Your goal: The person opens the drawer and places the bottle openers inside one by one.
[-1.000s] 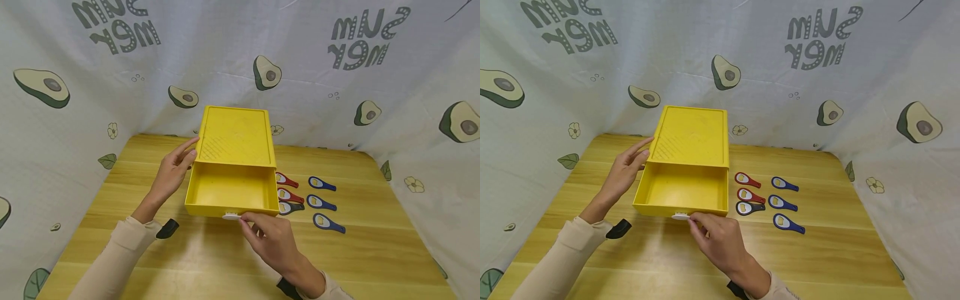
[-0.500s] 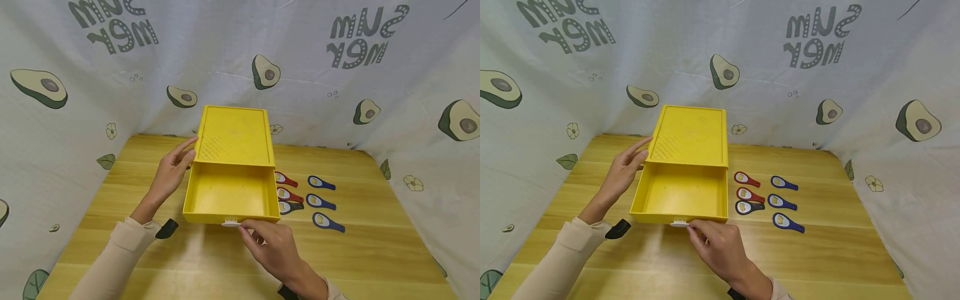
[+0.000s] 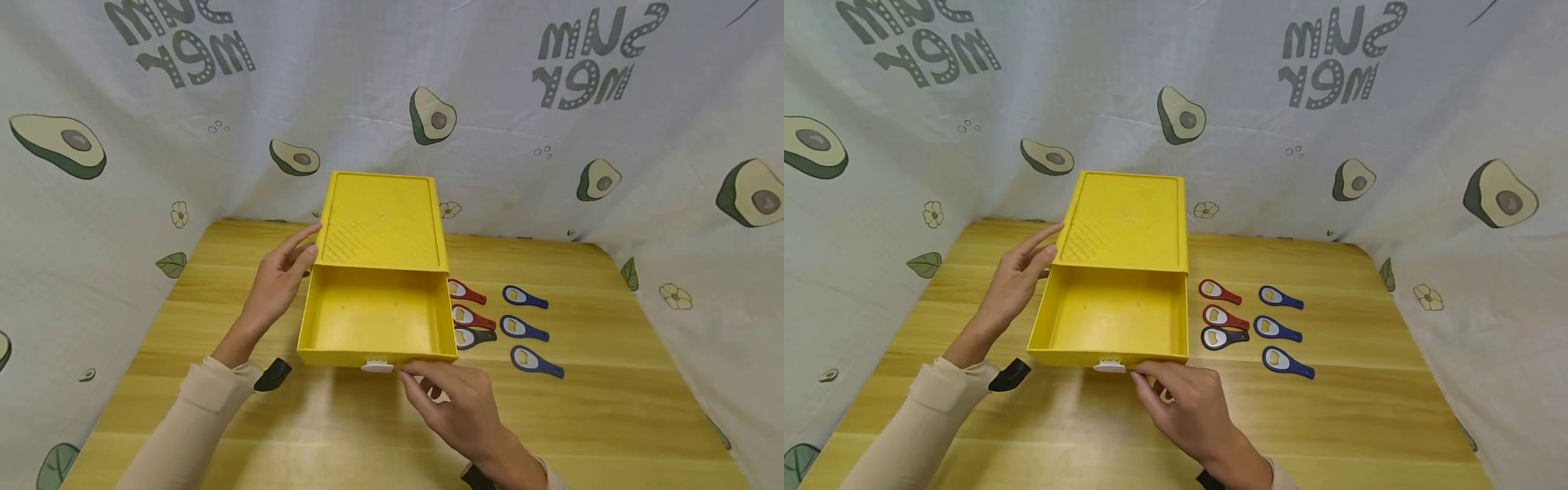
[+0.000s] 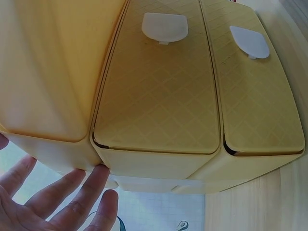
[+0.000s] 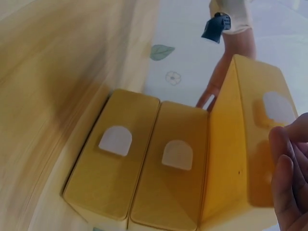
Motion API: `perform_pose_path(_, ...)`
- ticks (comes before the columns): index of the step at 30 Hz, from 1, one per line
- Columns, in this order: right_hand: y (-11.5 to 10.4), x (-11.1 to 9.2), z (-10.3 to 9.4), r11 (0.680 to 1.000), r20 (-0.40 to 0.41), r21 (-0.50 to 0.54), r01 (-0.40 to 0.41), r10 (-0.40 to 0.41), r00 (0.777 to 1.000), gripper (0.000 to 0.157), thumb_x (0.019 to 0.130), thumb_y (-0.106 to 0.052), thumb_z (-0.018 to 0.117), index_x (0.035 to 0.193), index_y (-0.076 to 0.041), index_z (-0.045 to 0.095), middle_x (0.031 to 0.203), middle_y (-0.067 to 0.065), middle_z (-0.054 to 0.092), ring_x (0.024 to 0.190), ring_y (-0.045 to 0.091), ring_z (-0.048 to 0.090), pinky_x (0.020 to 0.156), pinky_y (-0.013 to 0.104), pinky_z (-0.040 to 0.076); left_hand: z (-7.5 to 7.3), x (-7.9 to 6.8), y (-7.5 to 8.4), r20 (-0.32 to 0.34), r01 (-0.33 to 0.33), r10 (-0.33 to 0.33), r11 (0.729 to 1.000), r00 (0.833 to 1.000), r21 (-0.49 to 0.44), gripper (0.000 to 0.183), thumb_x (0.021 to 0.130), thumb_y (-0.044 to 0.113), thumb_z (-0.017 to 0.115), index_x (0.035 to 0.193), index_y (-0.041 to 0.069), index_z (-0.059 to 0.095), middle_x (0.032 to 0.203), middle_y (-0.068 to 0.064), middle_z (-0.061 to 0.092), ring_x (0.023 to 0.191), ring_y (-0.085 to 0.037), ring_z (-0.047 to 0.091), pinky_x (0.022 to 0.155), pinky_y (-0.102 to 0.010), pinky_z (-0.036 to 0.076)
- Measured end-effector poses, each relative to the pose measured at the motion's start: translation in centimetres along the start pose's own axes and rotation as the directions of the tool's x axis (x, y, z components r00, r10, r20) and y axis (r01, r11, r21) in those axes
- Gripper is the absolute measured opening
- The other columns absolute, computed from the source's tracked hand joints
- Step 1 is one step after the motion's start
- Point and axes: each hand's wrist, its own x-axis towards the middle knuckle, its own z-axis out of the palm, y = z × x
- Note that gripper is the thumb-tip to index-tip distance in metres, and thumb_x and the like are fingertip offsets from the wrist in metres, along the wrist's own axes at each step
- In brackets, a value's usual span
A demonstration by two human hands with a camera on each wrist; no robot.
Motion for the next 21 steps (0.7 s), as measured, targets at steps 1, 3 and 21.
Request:
perform_pose_path(1, 0.1, -0.1, -0.2, 1.0, -0.007, 0.005, 0.006, -0.006, 1.0, 0.021, 0.098, -0.024, 0.064, 0.088, -0.009, 0.076, 0.073, 0.001, 0.074, 0.053, 0.002, 0.06, 0.052, 0.01, 0.047, 0.0, 0.0, 0.0, -0.001, 0.0, 0.0, 1.0, 1.0, 0.001, 0.044, 0.106, 0.035, 0.05, 0.15, 0.032, 0.048, 0.153, -0.003, 0.048, 0.133, -0.027, 0.054, 0.1, -0.058, 0.048)
perform_pose_path(3, 0.3, -0.3, -0.5, 1.0, -0.019, 0.017, 0.016, -0.015, 1.0, 0.02, 0.097, -0.024, 0.065, 0.088, -0.01, 0.076, 0.072, 0.0, 0.073, 0.053, 0.001, 0.06, 0.052, 0.01, 0.046, 0.0, 0.0, 0.0, -0.002, 0.0, 0.0, 1.0, 1.0, 0.004, 0.044, 0.106, 0.036, 0.05, 0.149, 0.032, 0.048, 0.152, -0.004, 0.049, 0.132, -0.027, 0.055, 0.1, -0.057, 0.048)
perform_pose_path(21, 3.2, -2.5, -3.8, 0.994, 0.105, 0.058, 0.092, -0.097, 0.99, 0.019, 0.097, -0.027, 0.066, 0.089, -0.013, 0.075, 0.075, -0.003, 0.073, 0.059, 0.0, 0.06, 0.055, 0.01, 0.046, 0.0, 0.0, 0.0, -0.007, 0.019, -0.019, 1.0, 1.0, -0.01, 0.044, 0.106, 0.037, 0.05, 0.149, 0.033, 0.048, 0.147, -0.008, 0.054, 0.13, -0.027, 0.056, 0.099, -0.057, 0.048)
